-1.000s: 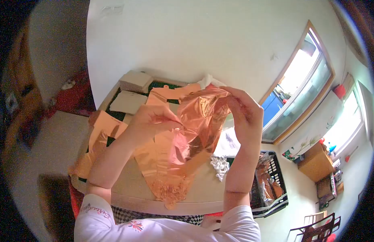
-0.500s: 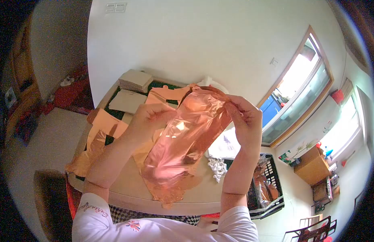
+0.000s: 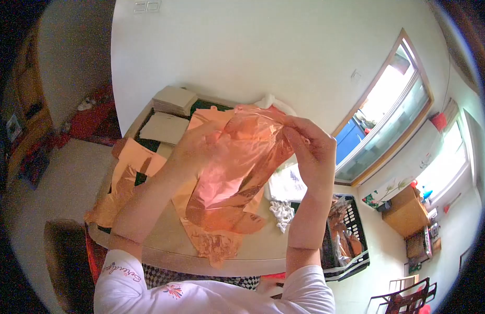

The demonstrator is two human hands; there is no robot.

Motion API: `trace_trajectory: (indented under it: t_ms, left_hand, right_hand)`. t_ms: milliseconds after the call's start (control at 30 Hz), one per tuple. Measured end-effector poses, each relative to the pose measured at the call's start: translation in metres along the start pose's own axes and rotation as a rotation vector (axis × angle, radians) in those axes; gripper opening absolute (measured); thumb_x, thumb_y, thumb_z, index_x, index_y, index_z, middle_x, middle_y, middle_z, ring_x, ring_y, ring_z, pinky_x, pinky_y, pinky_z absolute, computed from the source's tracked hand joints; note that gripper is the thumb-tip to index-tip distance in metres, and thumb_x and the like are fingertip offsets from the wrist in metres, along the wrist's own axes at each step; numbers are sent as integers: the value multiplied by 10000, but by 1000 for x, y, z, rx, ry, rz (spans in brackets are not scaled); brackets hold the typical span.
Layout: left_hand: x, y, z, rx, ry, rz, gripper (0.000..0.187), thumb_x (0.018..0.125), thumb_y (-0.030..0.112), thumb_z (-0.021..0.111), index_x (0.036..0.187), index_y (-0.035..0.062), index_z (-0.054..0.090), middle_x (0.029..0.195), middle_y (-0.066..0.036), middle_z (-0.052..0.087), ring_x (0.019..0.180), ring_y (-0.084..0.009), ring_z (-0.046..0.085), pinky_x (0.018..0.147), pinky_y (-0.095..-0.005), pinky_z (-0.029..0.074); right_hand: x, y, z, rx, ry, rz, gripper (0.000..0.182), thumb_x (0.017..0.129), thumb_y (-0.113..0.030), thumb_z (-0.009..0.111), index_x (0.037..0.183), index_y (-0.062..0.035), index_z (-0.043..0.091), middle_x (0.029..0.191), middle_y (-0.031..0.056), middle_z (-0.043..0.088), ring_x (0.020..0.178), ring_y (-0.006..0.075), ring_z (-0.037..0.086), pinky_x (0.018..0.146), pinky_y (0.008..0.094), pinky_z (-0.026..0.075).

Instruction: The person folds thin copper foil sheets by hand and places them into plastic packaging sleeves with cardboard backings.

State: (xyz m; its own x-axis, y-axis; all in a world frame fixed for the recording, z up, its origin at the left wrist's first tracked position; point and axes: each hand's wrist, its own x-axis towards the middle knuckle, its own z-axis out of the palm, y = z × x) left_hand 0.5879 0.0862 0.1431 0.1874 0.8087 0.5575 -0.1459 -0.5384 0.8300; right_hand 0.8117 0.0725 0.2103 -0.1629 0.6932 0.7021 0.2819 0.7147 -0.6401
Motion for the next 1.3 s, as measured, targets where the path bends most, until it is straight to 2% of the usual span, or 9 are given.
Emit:
trace_trajectory:
  t_ms: [133,300,400,533,600,667,833,967,1300]
  left_hand:
    - [9,-8,11,205,-46,3,211,867,166,669,923,-26,601,734,-51,598,679,-88,533,604,-272,444]
    - [25,-21,6,354,126,252,200,874,179,691,868,-17,652,729,48,556,656,-54,446,604,-232,384]
    - [23,-15,3,102,154,28,206,877,187,693,847,-13,654,693,78,533,637,-38,422,576,-216,347]
    - [20,-11,1,32,168,11,209,879,186,690,875,-22,663,686,70,544,661,-17,448,598,-196,365]
    - [7,-5,1,95,152,53,172,895,177,651,916,7,663,637,40,519,594,-38,431,530,-216,341]
    - [-11,-12,0,220,145,184,138,910,160,618,939,32,660,666,4,548,604,-57,477,525,-225,374]
    - [-99,-73,4,427,-138,338,214,830,122,663,1035,72,633,987,-58,656,866,-179,649,747,-306,527]
    - [-173,-143,32,817,-207,336,270,770,117,649,1034,62,633,1079,-73,655,1010,-233,617,831,-355,526]
    - [-217,-180,41,880,-307,192,228,741,83,648,962,35,670,1014,-59,650,1010,-211,597,834,-337,518]
  right_hand:
    - [-2,6,8,-20,72,0,170,878,36,598,1029,49,673,874,51,665,772,77,568,699,199,455]
    - [-17,39,6,344,-59,66,709,762,48,717,1387,-13,389,1230,105,576,1157,185,542,976,316,436]
    - [-62,102,2,-364,-805,179,832,681,-253,847,1377,-62,432,1394,131,450,1316,242,392,1113,399,272]
    - [-116,148,52,-314,-903,318,357,816,-175,695,1130,-26,615,996,69,687,736,177,639,648,365,493]
    - [-128,220,49,-444,-737,514,274,816,-69,629,1083,-6,632,994,98,680,780,223,642,680,376,502]
    - [-111,231,55,-366,-201,192,158,788,-121,653,931,-65,685,771,206,638,647,364,638,554,425,488]
    - [-58,277,55,-505,-102,-164,410,774,-25,587,1163,-144,636,1058,168,654,990,331,618,852,432,482]
    - [-76,312,72,-785,-339,20,582,752,12,594,1271,-250,588,1388,110,486,1295,270,436,1120,534,216]
    - [-129,362,94,-1026,-462,88,541,844,-55,510,1334,-283,505,1413,111,448,1359,263,359,1115,587,172]
